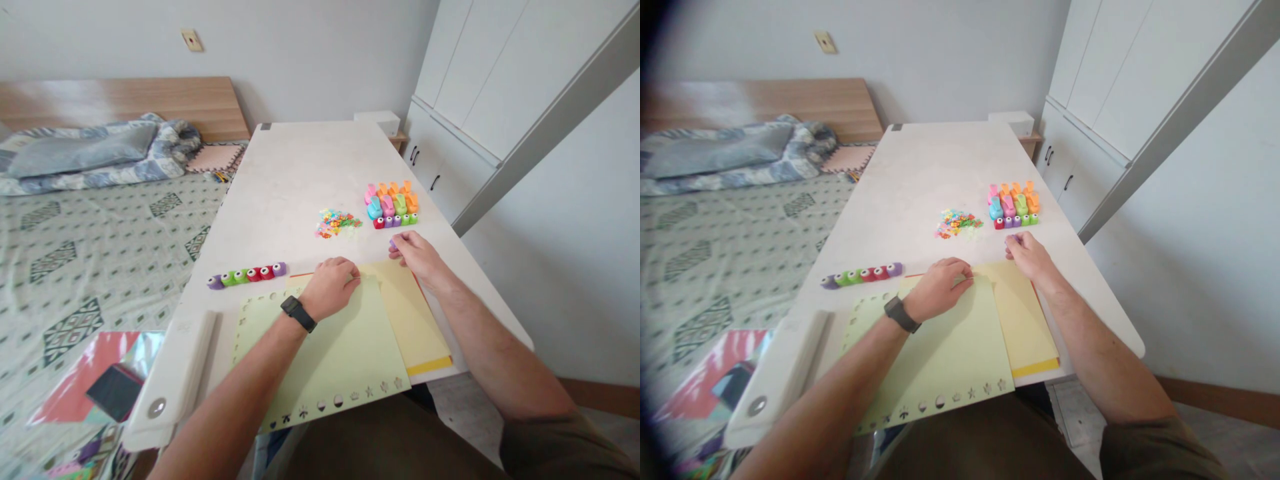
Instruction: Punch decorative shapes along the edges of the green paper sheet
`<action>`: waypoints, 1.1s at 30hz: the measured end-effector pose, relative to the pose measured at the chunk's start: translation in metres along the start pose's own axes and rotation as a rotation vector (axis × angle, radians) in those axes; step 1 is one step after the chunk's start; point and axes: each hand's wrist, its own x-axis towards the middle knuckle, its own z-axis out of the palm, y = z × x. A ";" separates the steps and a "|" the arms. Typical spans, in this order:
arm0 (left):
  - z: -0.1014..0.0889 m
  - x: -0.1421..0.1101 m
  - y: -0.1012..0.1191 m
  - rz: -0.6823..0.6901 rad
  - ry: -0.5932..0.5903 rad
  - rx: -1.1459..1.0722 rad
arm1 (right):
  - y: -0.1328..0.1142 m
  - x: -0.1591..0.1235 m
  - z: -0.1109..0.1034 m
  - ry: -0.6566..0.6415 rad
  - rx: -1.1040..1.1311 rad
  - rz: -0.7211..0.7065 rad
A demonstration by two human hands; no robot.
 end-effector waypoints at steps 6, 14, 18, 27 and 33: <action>-0.001 0.000 0.001 -0.017 0.001 -0.004 | 0.000 0.000 -0.001 -0.019 -0.037 0.013; 0.000 -0.001 0.002 -0.022 -0.007 -0.007 | -0.004 -0.003 -0.001 -0.016 -0.041 0.020; 0.001 -0.001 0.002 -0.017 -0.007 0.000 | -0.004 -0.003 -0.002 0.001 -0.049 0.002; 0.000 0.005 0.005 -0.023 -0.004 0.010 | 0.008 0.024 -0.039 0.266 -0.491 -0.183; 0.001 0.008 0.003 0.016 0.011 -0.014 | 0.023 0.054 -0.063 0.365 -0.640 -0.040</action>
